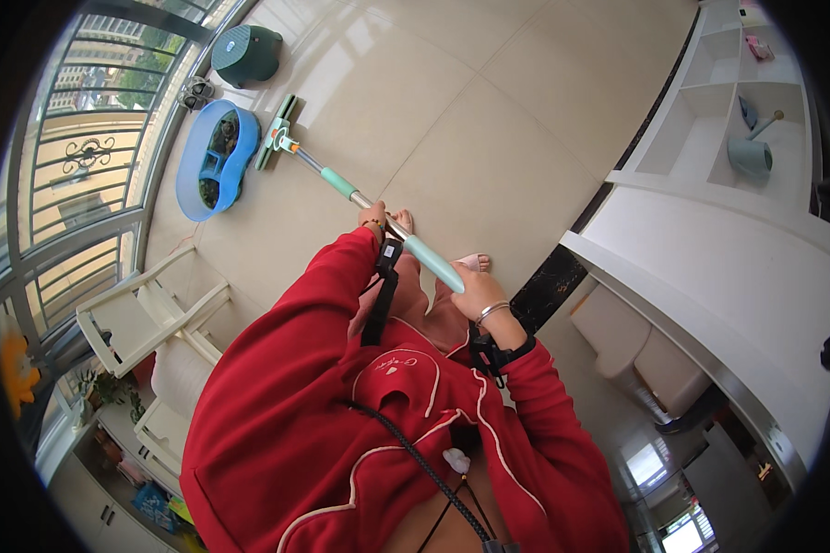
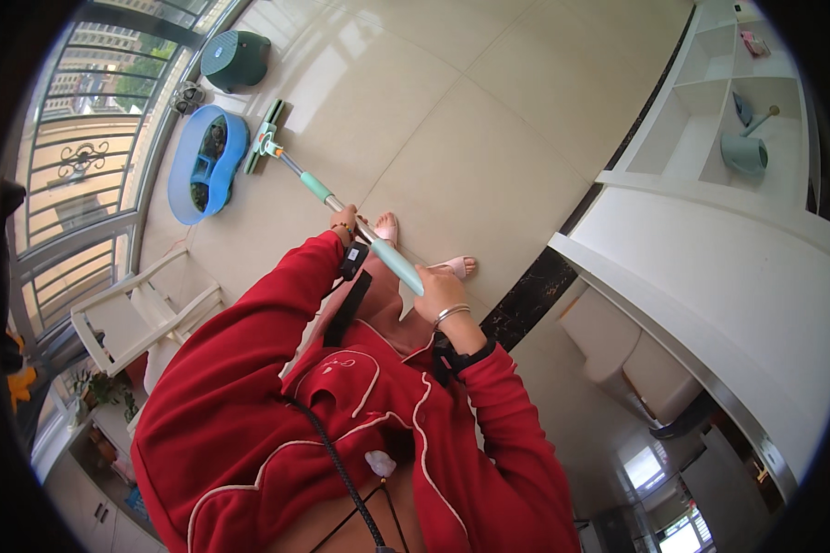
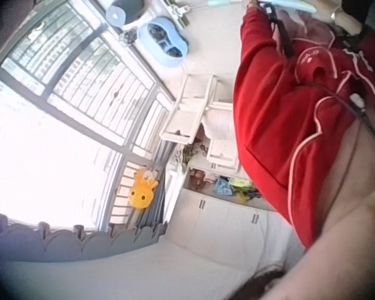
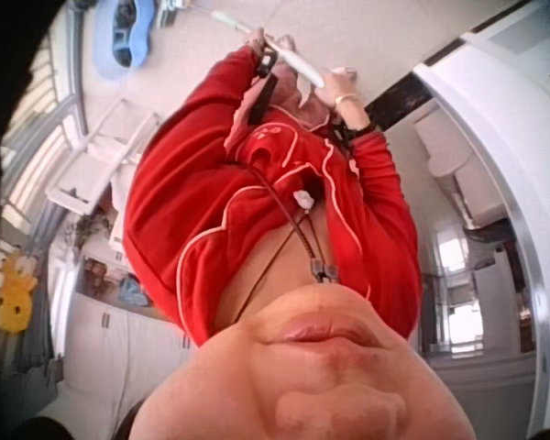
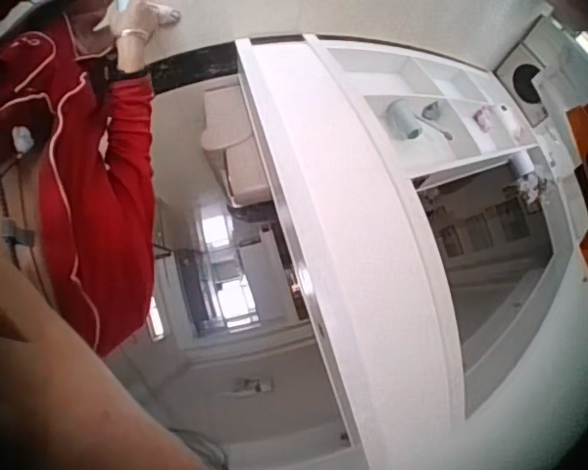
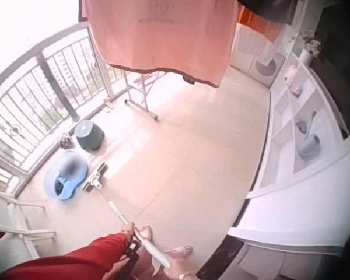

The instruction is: The person mops the tiled floor using a flat mop, moving back and forth across the room. They navigate around furniture and a white shelving unit, covering multiple areas of the floor.

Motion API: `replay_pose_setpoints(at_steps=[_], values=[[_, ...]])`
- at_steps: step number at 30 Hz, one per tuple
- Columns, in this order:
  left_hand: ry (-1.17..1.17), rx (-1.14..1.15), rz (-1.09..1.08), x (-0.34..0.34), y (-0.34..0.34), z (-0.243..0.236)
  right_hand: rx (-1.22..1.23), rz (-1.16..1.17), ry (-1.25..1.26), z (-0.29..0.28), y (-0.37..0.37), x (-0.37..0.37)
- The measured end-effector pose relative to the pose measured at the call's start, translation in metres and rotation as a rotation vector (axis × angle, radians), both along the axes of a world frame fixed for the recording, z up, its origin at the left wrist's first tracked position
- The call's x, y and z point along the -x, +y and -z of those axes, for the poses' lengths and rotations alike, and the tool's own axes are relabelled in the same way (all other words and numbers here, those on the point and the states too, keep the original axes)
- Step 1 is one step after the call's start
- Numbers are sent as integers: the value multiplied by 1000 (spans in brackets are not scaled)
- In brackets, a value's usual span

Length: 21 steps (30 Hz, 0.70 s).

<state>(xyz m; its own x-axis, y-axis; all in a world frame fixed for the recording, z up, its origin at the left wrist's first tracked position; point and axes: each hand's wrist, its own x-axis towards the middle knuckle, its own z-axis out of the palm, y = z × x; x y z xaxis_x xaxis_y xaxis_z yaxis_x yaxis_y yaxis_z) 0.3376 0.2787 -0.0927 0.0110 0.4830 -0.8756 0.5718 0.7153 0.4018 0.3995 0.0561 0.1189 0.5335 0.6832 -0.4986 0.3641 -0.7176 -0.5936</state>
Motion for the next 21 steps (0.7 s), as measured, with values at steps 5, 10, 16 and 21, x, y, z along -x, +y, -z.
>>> replay_pose_setpoints(at_steps=[5,10,16,21], values=[[-96,184,-345,-32,-23,-14,153,57,82,-43,-56,-18],[-107,398,-391,-72,-181,-24,142,224,47,-115,-209,-45],[37,600,-100,-89,-402,-71,386,600,122,-216,-376,9],[53,654,329,-84,-477,-101,230,1026,224,-248,-416,85]])
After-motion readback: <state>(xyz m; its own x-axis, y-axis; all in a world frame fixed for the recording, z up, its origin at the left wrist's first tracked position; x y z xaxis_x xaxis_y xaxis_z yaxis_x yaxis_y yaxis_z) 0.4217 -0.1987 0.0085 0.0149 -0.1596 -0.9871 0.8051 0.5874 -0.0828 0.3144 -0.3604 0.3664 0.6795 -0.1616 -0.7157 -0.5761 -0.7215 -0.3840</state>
